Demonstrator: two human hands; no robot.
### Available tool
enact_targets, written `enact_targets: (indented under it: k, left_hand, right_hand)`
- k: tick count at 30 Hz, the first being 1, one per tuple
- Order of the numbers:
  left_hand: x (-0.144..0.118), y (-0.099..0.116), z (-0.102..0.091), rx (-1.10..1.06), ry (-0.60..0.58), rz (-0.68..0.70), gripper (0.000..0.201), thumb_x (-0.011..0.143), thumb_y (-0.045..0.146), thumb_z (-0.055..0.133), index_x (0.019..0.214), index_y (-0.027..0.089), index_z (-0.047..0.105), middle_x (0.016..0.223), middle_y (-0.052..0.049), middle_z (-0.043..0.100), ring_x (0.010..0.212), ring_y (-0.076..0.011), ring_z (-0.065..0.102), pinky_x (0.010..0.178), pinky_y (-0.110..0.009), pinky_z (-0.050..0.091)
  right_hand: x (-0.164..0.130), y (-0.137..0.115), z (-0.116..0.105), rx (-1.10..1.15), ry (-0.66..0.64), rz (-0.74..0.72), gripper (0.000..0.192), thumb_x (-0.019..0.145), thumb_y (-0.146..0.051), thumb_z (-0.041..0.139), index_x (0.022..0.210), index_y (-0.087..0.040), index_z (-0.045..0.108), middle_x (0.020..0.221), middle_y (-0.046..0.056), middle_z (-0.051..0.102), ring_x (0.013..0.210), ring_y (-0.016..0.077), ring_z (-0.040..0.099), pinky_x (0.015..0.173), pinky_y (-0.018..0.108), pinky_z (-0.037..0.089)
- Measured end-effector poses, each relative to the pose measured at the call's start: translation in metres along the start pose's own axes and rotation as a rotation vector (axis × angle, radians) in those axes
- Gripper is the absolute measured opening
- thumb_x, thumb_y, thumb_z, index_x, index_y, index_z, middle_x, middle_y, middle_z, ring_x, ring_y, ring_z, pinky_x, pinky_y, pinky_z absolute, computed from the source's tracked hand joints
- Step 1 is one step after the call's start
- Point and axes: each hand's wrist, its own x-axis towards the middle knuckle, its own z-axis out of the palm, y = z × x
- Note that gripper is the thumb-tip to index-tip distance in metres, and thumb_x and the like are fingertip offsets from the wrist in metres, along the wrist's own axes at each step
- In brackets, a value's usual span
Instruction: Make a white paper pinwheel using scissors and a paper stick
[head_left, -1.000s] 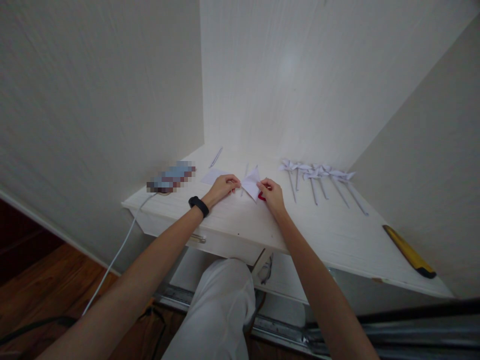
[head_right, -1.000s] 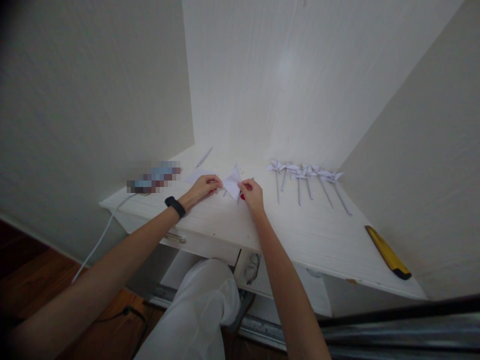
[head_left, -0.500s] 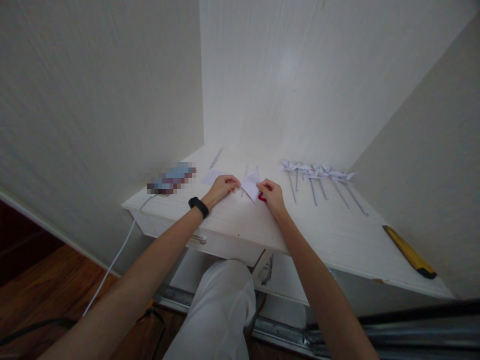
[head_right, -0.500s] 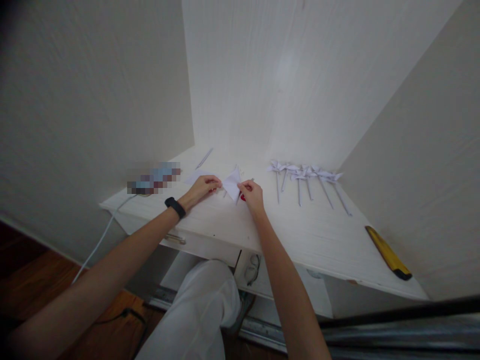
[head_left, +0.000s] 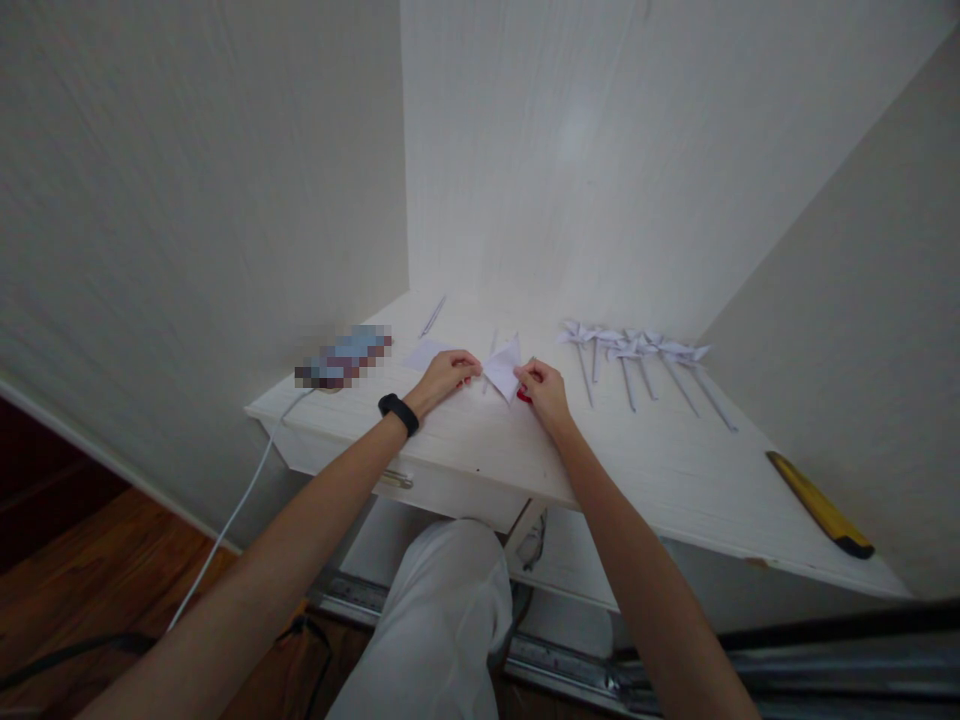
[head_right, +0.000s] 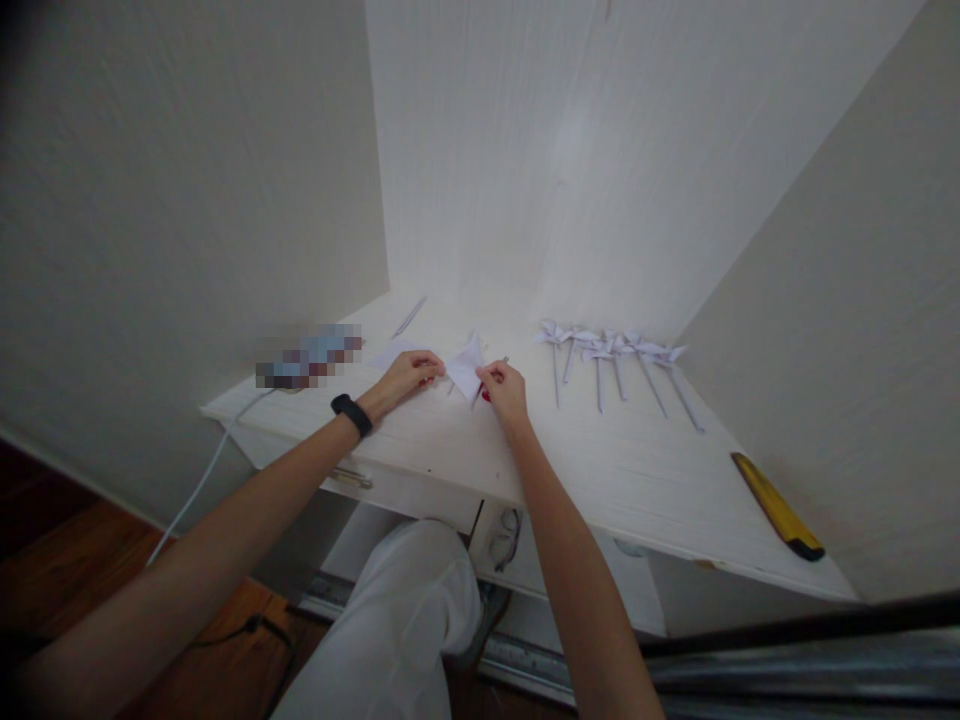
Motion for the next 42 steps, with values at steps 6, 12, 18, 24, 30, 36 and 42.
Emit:
enact_targets:
  k: [6, 12, 18, 24, 30, 36, 42]
  left_hand:
    - [0.0022, -0.0043, -0.0006, -0.002, 0.017, 0.012, 0.014, 0.066, 0.026, 0.065, 0.072, 0.013, 0.065, 0.057, 0.001, 0.055, 0.051, -0.0081, 0.046, 0.048, -0.021, 0.033]
    - [0.0027, -0.0017, -0.0009, -0.061, 0.052, -0.001, 0.012, 0.064, 0.023, 0.065, 0.070, 0.013, 0.063, 0.058, 0.001, 0.055, 0.051, -0.0074, 0.045, 0.047, -0.021, 0.033]
    - [0.0012, 0.0022, 0.0000, -0.064, 0.062, -0.022, 0.011, 0.063, 0.023, 0.065, 0.069, 0.013, 0.063, 0.058, 0.001, 0.054, 0.051, -0.0074, 0.045, 0.048, -0.021, 0.033]
    - [0.0025, -0.0006, -0.0008, -0.044, 0.043, 0.003, 0.012, 0.064, 0.025, 0.064, 0.070, 0.014, 0.063, 0.058, 0.001, 0.054, 0.051, -0.0075, 0.044, 0.048, -0.021, 0.033]
    - [0.0030, -0.0014, -0.0014, -0.051, 0.026, 0.012, 0.014, 0.064, 0.026, 0.066, 0.070, 0.013, 0.063, 0.056, 0.002, 0.053, 0.050, -0.0074, 0.044, 0.048, -0.021, 0.033]
    - [0.0045, -0.0061, -0.0016, -0.059, 0.027, 0.020, 0.013, 0.065, 0.026, 0.065, 0.071, 0.014, 0.063, 0.057, 0.002, 0.053, 0.050, -0.0074, 0.044, 0.047, -0.021, 0.032]
    - [0.0052, -0.0062, -0.0018, -0.045, 0.071, 0.012, 0.013, 0.065, 0.026, 0.064, 0.070, 0.014, 0.063, 0.056, 0.002, 0.053, 0.050, -0.0076, 0.045, 0.047, -0.021, 0.033]
  right_hand:
    - [-0.0005, -0.0032, 0.0004, -0.028, 0.005, -0.003, 0.030, 0.068, -0.047, 0.061, 0.060, -0.018, 0.055, 0.050, -0.003, 0.048, 0.046, 0.0102, 0.041, 0.046, 0.023, 0.032]
    - [-0.0025, -0.0048, -0.0002, 0.030, -0.015, 0.004, 0.024, 0.070, -0.041, 0.059, 0.069, -0.018, 0.060, 0.053, -0.004, 0.048, 0.049, 0.0100, 0.042, 0.045, 0.022, 0.032]
    - [-0.0034, -0.0066, -0.0004, 0.041, -0.009, 0.017, 0.022, 0.069, -0.039, 0.061, 0.070, -0.018, 0.059, 0.054, -0.004, 0.050, 0.049, 0.0096, 0.043, 0.046, 0.022, 0.034]
    - [-0.0041, -0.0083, -0.0006, 0.027, -0.001, 0.016, 0.022, 0.069, -0.040, 0.060, 0.068, -0.018, 0.058, 0.052, -0.003, 0.049, 0.048, 0.0092, 0.042, 0.044, 0.021, 0.033]
    - [-0.0025, -0.0052, -0.0004, 0.034, 0.008, 0.006, 0.022, 0.068, -0.040, 0.060, 0.067, -0.018, 0.056, 0.052, -0.004, 0.049, 0.047, 0.0092, 0.042, 0.045, 0.022, 0.033]
    - [-0.0019, -0.0044, 0.0010, 0.019, 0.018, 0.018, 0.023, 0.068, -0.041, 0.059, 0.067, -0.018, 0.057, 0.052, -0.004, 0.049, 0.047, 0.0097, 0.042, 0.045, 0.022, 0.033]
    - [-0.0024, -0.0050, 0.0002, -0.035, -0.006, -0.001, 0.024, 0.069, -0.042, 0.059, 0.070, -0.018, 0.059, 0.053, -0.004, 0.049, 0.049, 0.0102, 0.042, 0.046, 0.022, 0.033]
